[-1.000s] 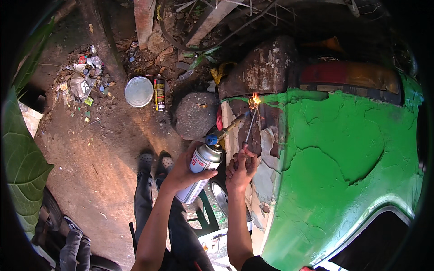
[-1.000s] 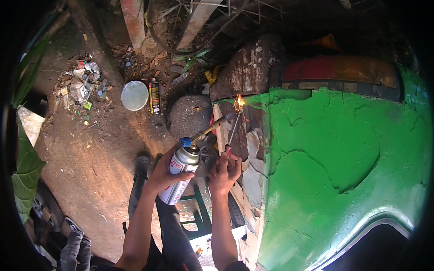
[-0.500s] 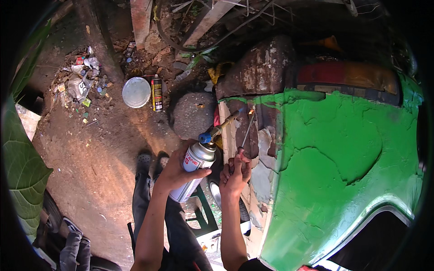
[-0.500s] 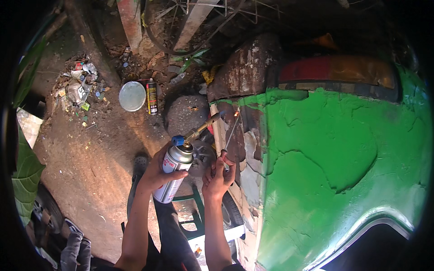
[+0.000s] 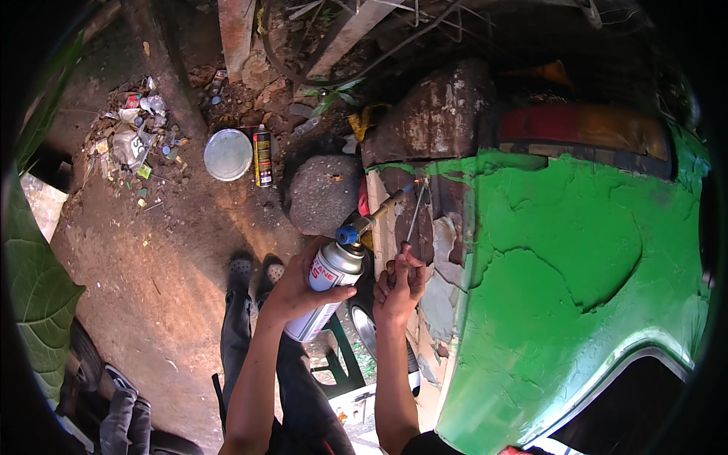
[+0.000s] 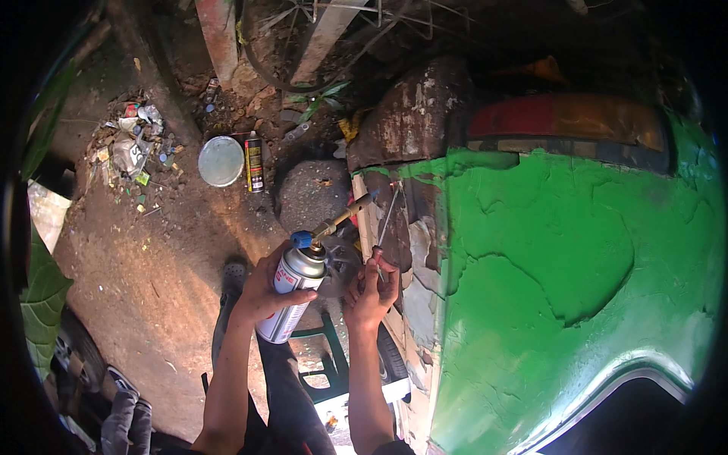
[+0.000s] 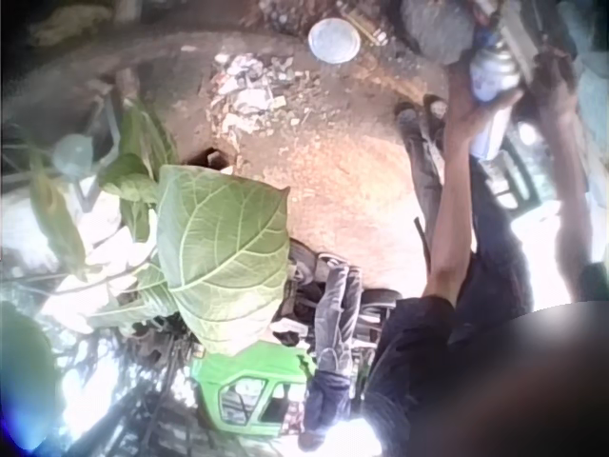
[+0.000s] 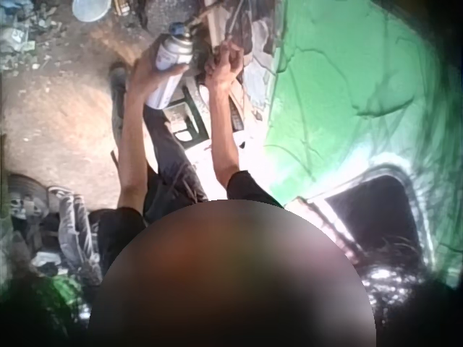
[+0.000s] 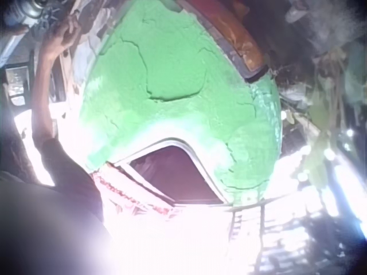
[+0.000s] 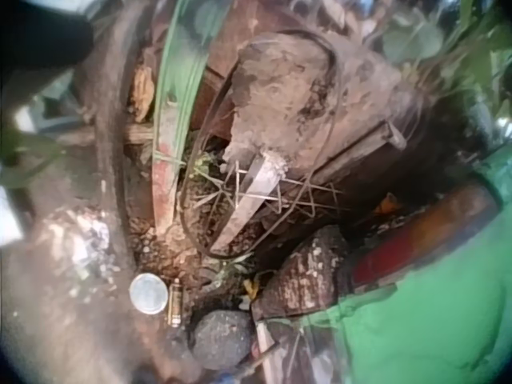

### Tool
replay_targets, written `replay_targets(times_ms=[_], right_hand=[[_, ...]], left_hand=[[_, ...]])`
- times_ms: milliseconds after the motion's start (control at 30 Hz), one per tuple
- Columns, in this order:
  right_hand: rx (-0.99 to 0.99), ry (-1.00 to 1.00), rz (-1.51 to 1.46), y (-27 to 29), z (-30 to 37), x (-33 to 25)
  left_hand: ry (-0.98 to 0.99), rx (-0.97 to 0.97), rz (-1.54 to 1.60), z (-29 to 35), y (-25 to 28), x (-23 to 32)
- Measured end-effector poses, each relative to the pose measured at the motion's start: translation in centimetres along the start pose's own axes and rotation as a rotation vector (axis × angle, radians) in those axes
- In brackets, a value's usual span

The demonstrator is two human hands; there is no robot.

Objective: The person uses a handheld blowtorch to apply heat to the side panel of a green car. They move the flame along the panel's surface, focusing on specific areas while holding the torch steadily.

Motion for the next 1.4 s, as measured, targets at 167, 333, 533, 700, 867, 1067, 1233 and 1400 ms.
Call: replay_targets(times_ms=[167,333,533,700,867,1067,1233,1400], right_hand=[[0.033,-0.043,-0.044,-0.5,0.6,-0.1],[0.002,-0.027,-0.057,-0.3,0.9,-0.3],[-0.022,-0.017,0.018,-0.7,-0.6,-1.3],[0.015,-0.03,-0.053,-0.8,1.1,-0.4],[0.044,-0.006,-0.032,-0.9,0.6,0.1],[0.062,0.012,-0.025,-0.4,1.0,0.7],[0.037,-0.001,0.004,-0.8,-0.1,0.4],[0.078,0.0,0.018,1.2,1.8,0.7]], left_hand=[[-0.022,-0.024,-0.014,-0.2,-0.1,0.1],[-0.061,0.019,0.028,-0.2,-0.3,0.3],[-0.015,-0.038,-0.012,-0.4,-0.3,0.0],[-0.015,0.013,0.049,-0.2,-0.2,0.0],[-0.051,-0.007,0.032,-0.3,0.2,0.0],[-0.044,-0.031,-0.104,-0.5,1.2,1.2],[-0.039,-0.033,-0.067,-0.6,1.2,1.3],[-0.002,0.029,-0.143,0.9,2.8,2.0]])
Point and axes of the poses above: each hand's wrist, its own z-axis away from the middle knuckle, its own y-axis out of the back of the hand, x = y × z, the point moved 8 cm from there along -z, towards the middle knuckle, and after that the axes turned 15 degrees about -y, right-handed, at the moved point
